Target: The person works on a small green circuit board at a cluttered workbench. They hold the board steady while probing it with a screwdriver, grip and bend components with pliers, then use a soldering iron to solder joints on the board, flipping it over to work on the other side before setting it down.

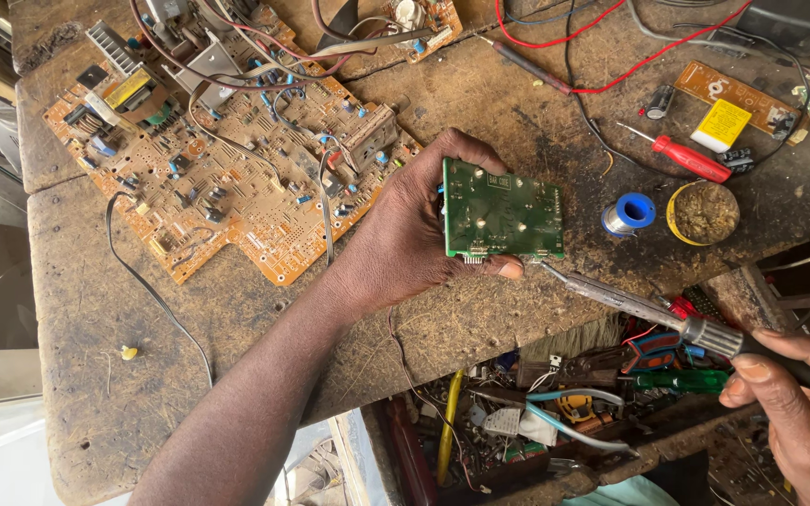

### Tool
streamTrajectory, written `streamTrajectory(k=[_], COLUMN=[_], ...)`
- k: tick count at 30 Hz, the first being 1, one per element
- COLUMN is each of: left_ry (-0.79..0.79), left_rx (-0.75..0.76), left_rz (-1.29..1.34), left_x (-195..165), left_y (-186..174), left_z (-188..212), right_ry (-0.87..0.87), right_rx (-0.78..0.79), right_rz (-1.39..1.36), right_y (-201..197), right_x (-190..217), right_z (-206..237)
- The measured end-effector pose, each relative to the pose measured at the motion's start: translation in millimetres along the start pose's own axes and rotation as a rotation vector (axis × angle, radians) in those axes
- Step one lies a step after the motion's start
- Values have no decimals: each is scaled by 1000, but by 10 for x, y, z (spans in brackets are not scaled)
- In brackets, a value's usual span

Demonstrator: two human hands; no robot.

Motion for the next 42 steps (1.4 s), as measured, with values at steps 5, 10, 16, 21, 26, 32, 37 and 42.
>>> streamTrajectory(k=[5, 10, 16, 21, 26, 32, 37, 42], left_ry=[-39, -38, -55, -26, -11, 24, 19, -12], left_rx=[19, 16, 14, 14, 19, 0, 7, 4], left_rz=[55, 60, 20, 38, 35, -13, 11, 7], left_x=[-2, -1, 5, -4, 6, 13, 15, 4], left_y=[2, 5, 3, 8, 3, 4, 6, 5], left_z=[4, 1, -3, -5, 6, 0, 6, 5], right_ry=[124, 7, -30, -42, -23, -45, -49, -13], right_rx=[-22, 22, 20, 1, -17, -24, -11, 4], right_rz=[23, -117, -478, -335, -241, -173, -266, -399], right_y=[2, -49, -117, -80, 0, 46, 26, 1], right_x=[-8, -163, -460, -409, -185, -54, -145, -243], right_z=[-13, 13, -8, -32, -54, -88, -105, -58])
Point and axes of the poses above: each hand's wrist, its own z-axis away from the middle knuckle, its own y-axis out of the palm, x = y × z, the point moved 2 cm from there along -z, towards the middle knuckle, and after that the axes turned 8 degrees about -z, right-handed, at the moved point
